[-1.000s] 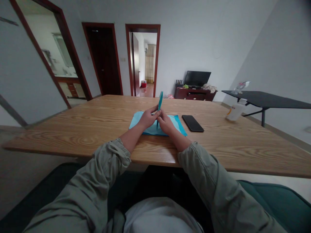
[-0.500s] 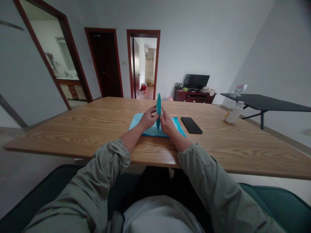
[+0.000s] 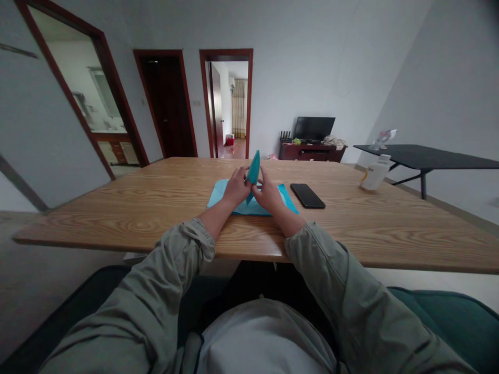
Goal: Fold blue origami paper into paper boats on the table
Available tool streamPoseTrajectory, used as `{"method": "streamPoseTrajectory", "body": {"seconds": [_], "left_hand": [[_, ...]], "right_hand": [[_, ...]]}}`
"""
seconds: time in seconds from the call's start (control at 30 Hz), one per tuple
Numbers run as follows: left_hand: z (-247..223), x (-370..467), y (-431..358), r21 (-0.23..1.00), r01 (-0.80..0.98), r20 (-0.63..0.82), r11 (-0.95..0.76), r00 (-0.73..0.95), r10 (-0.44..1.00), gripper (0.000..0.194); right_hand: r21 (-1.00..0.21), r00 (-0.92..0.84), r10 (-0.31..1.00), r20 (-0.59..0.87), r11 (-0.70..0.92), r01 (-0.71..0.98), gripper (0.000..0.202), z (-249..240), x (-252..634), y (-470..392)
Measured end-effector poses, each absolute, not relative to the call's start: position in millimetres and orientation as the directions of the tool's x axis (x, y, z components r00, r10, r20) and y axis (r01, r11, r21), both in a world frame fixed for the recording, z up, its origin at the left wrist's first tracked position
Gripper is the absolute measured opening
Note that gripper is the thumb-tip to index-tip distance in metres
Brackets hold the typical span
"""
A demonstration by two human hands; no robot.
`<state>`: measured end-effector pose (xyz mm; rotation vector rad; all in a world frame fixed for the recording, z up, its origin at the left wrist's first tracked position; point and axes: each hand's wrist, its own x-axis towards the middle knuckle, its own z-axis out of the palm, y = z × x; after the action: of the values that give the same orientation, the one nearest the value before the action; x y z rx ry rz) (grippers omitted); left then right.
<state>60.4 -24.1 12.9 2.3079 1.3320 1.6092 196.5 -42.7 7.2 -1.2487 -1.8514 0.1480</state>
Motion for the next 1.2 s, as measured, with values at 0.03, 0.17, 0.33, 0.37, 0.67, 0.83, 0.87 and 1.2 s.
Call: {"method": "streamPoseTrajectory", "body": {"seconds": [0.03,0.17,0.33,0.37,0.67,0.83,0.87,1.2], "left_hand": [[13,62,-26,0.45,0.622,0.763,-0.641,0.104,0.637,0.042],[14,67,-32,0.419,0.636,0.784,-0.648,0.106,0.611,0.041],[17,52,-21,0.471,0.585,0.795,-0.661,0.044,0.605,0.037],[17,47,-16,0.509,0.563,0.775,-0.652,0.03,0.631,0.035],[-3,3,6,0.504,0.673,0.306,-0.542,0.448,0.84,0.04],[-9,1,-6,0.241,0.818,-0.051,-0.522,0.547,0.835,0.066],[-10,2,-7,0.217,0.838,-0.072,-0.502,0.526,0.847,0.07],[-10,15,-20,0.189,0.789,-0.028,-0.584,0.599,0.8,0.074]], "right_hand": [[-0.525,-0.08,0.807,0.585,0.452,0.721,0.063,8,197,-42],[-0.518,0.027,0.849,0.528,0.297,0.802,0.043,12,198,-39],[-0.512,-0.069,0.816,0.574,0.423,0.747,0.044,11,209,-32],[-0.518,-0.097,0.81,0.578,0.456,0.723,0.047,10,214,-29],[-0.259,-0.362,0.893,0.268,0.428,0.866,0.054,-12,251,-4],[-0.053,-0.403,0.913,0.065,0.407,0.912,0.058,-15,252,-18],[-0.057,-0.415,0.909,0.048,0.417,0.907,0.063,-15,251,-24],[-0.123,-0.417,0.909,-0.01,0.413,0.902,0.079,-17,244,-41]]}}
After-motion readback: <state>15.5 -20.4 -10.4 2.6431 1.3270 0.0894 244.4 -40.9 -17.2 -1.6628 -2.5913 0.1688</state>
